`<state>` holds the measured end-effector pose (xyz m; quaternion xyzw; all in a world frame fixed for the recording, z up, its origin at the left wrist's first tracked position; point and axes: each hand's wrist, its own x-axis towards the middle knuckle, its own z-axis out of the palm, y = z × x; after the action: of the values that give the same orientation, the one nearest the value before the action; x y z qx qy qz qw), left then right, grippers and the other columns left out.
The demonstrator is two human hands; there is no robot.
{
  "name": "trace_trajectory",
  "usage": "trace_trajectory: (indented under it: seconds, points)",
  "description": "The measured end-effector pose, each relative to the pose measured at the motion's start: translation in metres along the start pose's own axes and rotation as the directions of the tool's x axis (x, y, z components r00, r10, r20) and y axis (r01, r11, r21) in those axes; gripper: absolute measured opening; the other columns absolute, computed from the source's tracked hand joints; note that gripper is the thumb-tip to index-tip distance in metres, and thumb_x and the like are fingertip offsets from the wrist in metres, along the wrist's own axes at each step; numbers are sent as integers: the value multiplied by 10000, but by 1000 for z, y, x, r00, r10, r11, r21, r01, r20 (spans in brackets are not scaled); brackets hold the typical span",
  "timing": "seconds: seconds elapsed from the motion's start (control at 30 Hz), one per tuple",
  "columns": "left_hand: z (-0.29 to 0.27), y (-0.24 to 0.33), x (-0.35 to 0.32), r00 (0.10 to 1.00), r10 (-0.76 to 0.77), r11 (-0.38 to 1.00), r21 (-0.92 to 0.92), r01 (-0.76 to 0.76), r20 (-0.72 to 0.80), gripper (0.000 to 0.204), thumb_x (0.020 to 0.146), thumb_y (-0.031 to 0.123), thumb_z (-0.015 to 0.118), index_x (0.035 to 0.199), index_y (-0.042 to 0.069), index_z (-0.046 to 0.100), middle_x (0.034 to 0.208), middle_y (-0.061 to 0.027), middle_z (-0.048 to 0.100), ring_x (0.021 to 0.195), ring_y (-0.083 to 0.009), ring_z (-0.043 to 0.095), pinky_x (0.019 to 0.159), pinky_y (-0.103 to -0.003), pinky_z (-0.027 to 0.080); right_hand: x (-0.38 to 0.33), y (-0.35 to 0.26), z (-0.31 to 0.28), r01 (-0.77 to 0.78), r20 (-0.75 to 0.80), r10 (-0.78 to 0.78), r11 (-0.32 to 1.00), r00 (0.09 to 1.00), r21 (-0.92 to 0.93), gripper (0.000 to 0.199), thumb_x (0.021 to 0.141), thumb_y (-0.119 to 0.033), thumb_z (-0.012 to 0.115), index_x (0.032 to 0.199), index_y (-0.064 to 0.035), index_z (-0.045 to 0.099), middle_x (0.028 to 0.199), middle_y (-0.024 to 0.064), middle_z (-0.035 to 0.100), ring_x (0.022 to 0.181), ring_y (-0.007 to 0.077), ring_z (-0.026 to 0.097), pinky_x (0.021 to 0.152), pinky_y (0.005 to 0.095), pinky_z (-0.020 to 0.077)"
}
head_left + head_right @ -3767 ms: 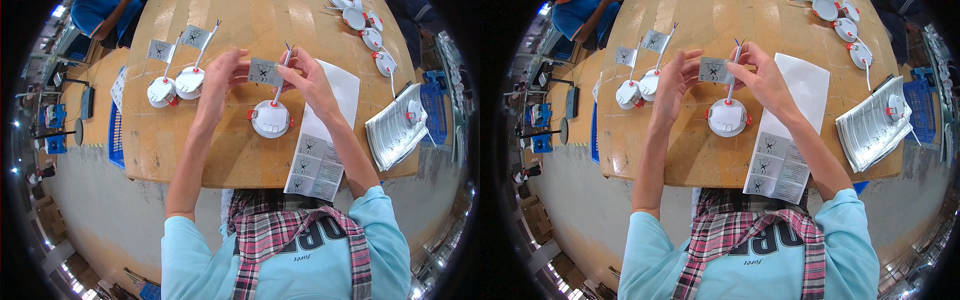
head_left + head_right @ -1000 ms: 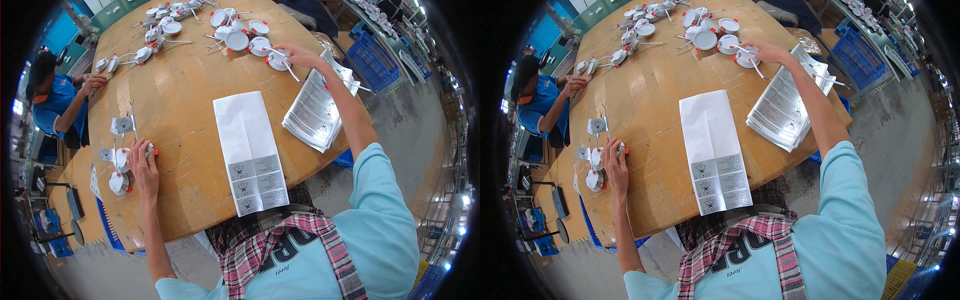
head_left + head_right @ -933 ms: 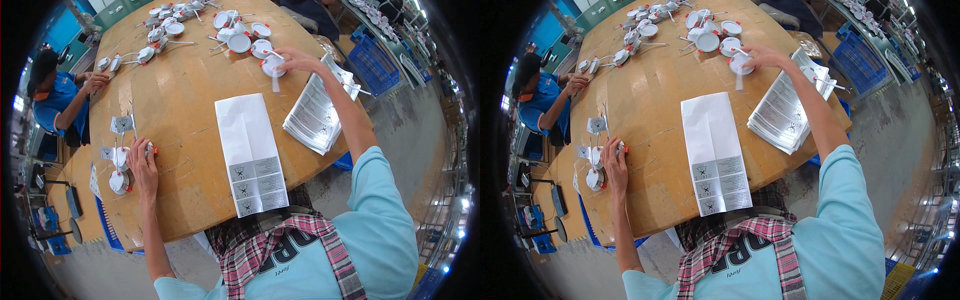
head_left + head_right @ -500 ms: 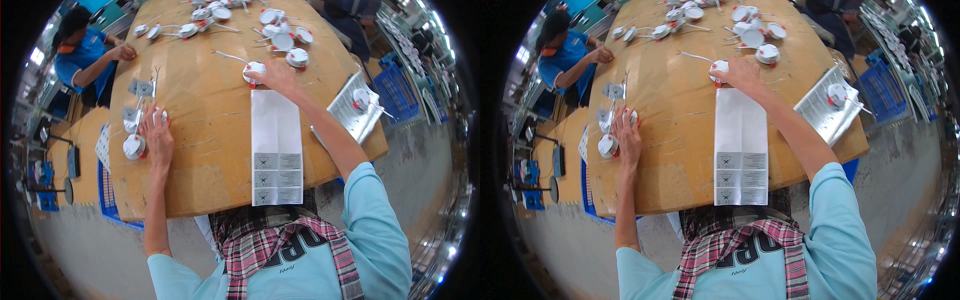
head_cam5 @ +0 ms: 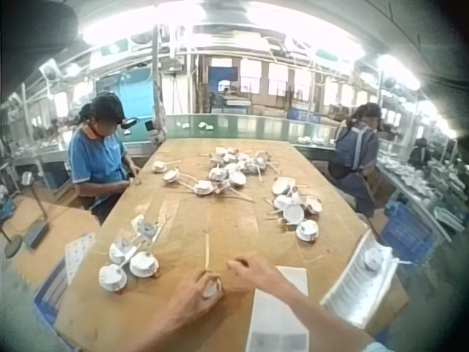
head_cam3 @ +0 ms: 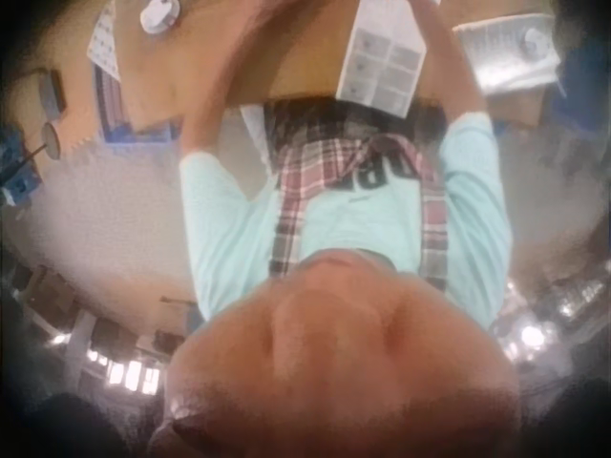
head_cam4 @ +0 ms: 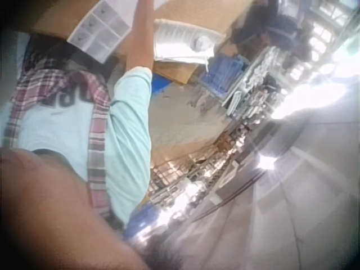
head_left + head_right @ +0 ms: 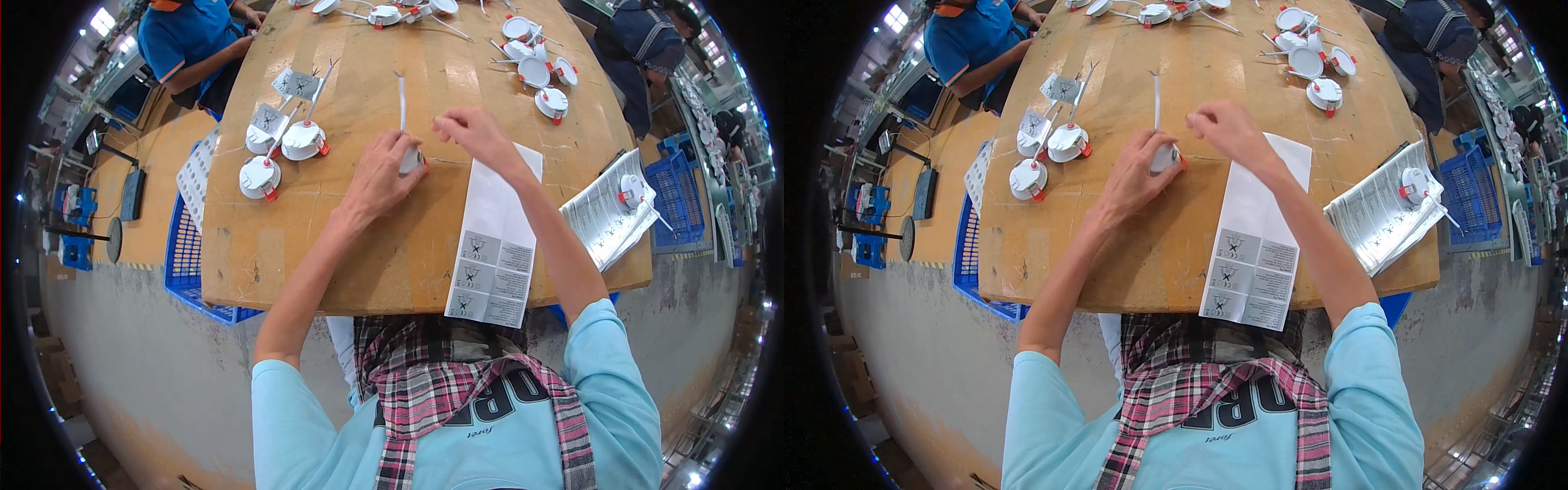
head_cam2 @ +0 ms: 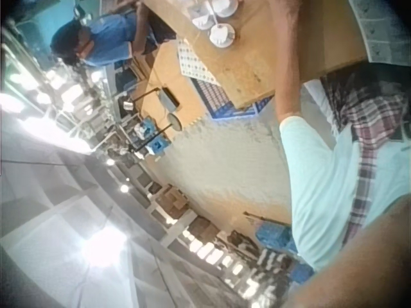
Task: The person peels labels from a backing sheet by hand and wraps them around the wires of circular light fixtures on a workbench.
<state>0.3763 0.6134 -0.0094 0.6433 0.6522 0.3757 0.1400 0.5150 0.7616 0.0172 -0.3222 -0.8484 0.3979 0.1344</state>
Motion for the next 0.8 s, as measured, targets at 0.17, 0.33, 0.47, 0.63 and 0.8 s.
trace_trajectory:
  seconds: [0.17, 0.33, 0.47, 0.63, 0.8]
  points:
    - [-4, 19, -33, 995, 83, 995, -50, -81, 51, 305, 756, 122, 661, 1033, 30, 572, 1070, -143, 544, 1059, -319, 501, 940, -387, 399, 3, -7, 3, -116, 144, 48, 850, 988, 514, 348, 955, -303, 514, 1068, -3, 651, 844, -30, 617, 681, 41, 485, 625, 193, 407]
    - [-4, 25, -51, 985, 120, 989, -105, -107, 123, 321, 749, 105, 655, 1050, 41, 560, 1089, -118, 536, 1073, -302, 487, 943, -390, 398, -3, -3, 10, -176, 248, -125, 416, 961, 892, 303, 932, -261, 571, 1011, 17, 658, 806, 0, 597, 649, 55, 482, 615, 176, 414]
    - [-3, 28, -59, 989, 97, 988, -127, -83, 114, 329, 748, 116, 654, 1052, 46, 553, 1097, -106, 538, 1077, -299, 483, 948, -398, 393, -6, 10, 14, -188, 230, -134, 272, 964, 944, 259, 912, -213, 603, 1001, 24, 661, 819, 27, 610, 652, 53, 491, 591, 171, 420]
    - [2, 33, -63, 995, 62, 989, -142, -50, 79, 329, 753, 142, 652, 1052, 48, 552, 1107, -113, 536, 1084, -301, 477, 948, -403, 391, -10, 8, 18, -168, 147, 90, 306, 985, 937, 227, 869, -183, 658, 964, 22, 675, 810, 49, 641, 622, 42, 520, 574, 153, 443]
    - [7, 34, -61, 997, 55, 990, -131, -47, 54, 336, 759, 164, 648, 1057, 42, 550, 1107, -132, 530, 1087, -314, 467, 949, -406, 387, -8, 10, 23, -142, 78, 191, 347, 978, 927, 231, 860, -190, 669, 956, 20, 679, 792, 48, 645, 617, 39, 529, 578, 143, 447]
